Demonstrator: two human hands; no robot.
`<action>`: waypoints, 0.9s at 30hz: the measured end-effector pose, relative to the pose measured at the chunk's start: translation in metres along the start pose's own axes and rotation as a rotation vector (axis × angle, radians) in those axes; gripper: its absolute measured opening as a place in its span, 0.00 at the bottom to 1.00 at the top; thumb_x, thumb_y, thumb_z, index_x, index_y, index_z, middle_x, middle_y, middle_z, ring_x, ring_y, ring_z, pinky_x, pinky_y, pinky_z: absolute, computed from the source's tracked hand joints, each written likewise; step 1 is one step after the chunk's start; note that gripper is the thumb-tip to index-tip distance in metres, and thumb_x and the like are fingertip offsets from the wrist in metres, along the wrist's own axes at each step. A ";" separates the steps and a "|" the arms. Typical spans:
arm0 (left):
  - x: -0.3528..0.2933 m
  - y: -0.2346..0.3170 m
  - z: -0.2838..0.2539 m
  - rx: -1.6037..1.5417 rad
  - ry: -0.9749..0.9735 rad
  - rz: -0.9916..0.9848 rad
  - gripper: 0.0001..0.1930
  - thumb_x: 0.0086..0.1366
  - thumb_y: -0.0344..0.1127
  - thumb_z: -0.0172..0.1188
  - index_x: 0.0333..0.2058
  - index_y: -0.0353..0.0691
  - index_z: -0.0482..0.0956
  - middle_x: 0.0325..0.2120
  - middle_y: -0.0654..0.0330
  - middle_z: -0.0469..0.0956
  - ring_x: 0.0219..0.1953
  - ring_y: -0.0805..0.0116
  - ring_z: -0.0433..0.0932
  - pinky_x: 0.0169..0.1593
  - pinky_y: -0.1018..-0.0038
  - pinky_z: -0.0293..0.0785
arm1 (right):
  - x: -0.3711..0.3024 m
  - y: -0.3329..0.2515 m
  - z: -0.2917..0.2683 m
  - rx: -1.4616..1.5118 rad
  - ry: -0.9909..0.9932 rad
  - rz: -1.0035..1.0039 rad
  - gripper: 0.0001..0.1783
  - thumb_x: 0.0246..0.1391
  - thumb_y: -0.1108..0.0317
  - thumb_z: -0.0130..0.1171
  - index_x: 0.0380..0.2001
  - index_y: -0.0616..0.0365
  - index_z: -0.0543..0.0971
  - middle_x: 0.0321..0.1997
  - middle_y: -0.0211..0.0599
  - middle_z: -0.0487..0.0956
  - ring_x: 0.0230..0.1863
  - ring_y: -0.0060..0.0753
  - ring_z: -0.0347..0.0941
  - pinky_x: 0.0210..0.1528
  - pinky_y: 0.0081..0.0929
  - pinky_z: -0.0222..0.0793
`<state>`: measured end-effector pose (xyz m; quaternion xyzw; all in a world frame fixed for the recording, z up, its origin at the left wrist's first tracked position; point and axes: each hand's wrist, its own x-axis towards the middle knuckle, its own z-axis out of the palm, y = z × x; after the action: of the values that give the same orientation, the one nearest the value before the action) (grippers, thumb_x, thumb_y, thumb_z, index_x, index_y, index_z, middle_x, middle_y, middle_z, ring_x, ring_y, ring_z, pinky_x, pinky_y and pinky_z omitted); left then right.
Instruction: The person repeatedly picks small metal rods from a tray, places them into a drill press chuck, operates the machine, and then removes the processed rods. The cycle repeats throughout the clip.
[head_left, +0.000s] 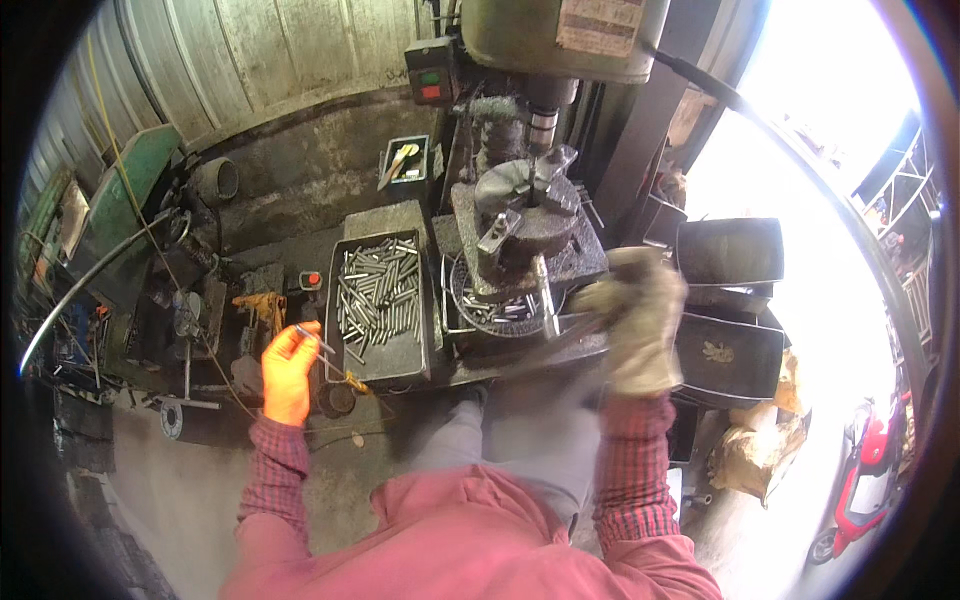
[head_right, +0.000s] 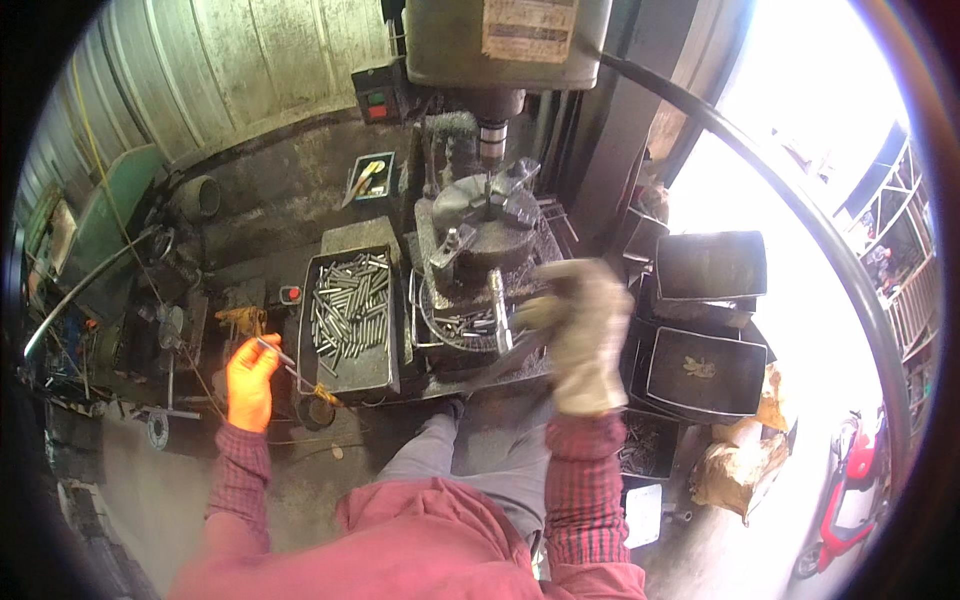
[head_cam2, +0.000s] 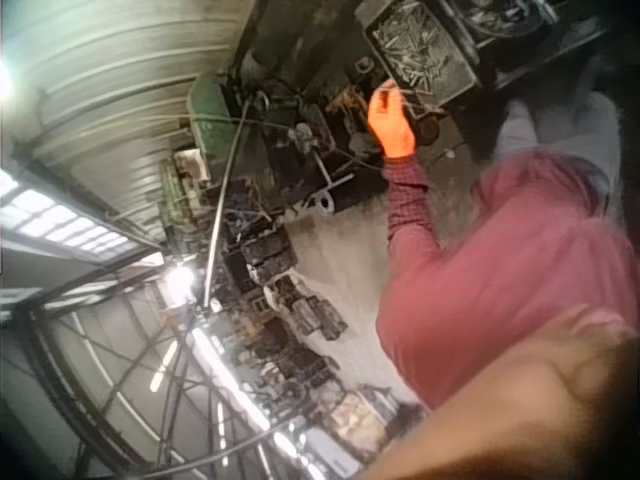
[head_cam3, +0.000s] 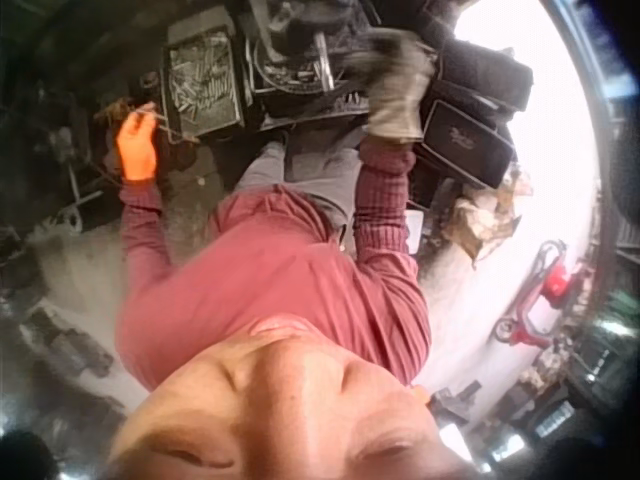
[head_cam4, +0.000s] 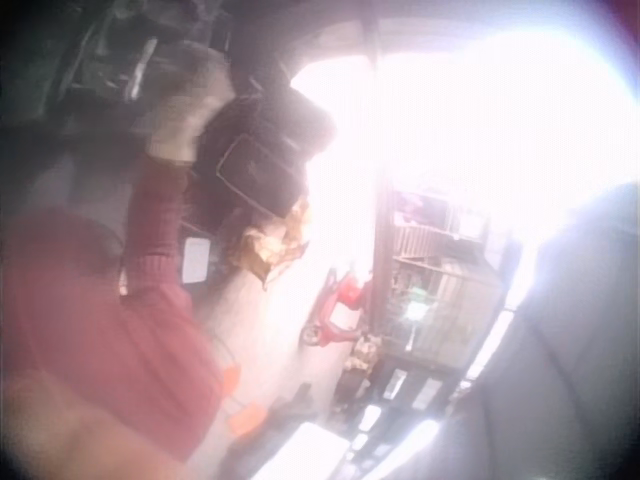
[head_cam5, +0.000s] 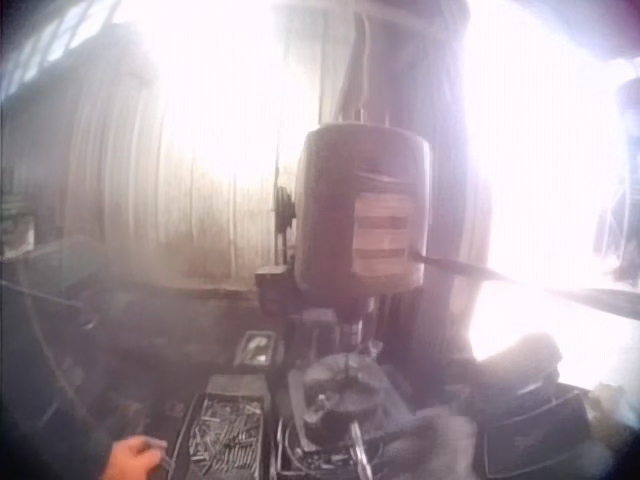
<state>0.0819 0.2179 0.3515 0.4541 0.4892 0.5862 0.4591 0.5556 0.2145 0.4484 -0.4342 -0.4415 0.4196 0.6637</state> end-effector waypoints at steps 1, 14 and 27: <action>0.020 0.014 0.004 0.026 -0.010 0.038 0.12 0.72 0.23 0.63 0.52 0.34 0.83 0.44 0.64 0.84 0.43 0.76 0.80 0.51 0.78 0.75 | -0.003 -0.003 0.040 -0.252 -0.188 -0.050 0.22 0.69 0.49 0.56 0.40 0.59 0.83 0.28 0.39 0.82 0.32 0.37 0.82 0.36 0.37 0.81; 0.157 0.037 0.207 -0.145 -0.433 0.065 0.12 0.70 0.26 0.66 0.51 0.32 0.84 0.43 0.60 0.85 0.44 0.73 0.82 0.54 0.75 0.77 | -0.074 0.161 -0.029 -0.641 -0.076 0.387 0.46 0.51 0.58 0.78 0.69 0.64 0.70 0.45 0.48 0.87 0.47 0.31 0.84 0.55 0.28 0.77; 0.237 -0.016 0.327 -0.151 -0.525 -0.027 0.10 0.69 0.26 0.67 0.48 0.33 0.85 0.42 0.58 0.87 0.43 0.71 0.84 0.50 0.75 0.80 | -0.039 0.051 0.057 -0.958 -0.471 -0.345 0.35 0.41 0.68 0.76 0.56 0.60 0.78 0.53 0.44 0.82 0.61 0.55 0.76 0.72 0.48 0.65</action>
<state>0.3651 0.5035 0.3910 0.5486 0.3143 0.4770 0.6105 0.4825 0.2040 0.4046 -0.5030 -0.7839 0.1432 0.3347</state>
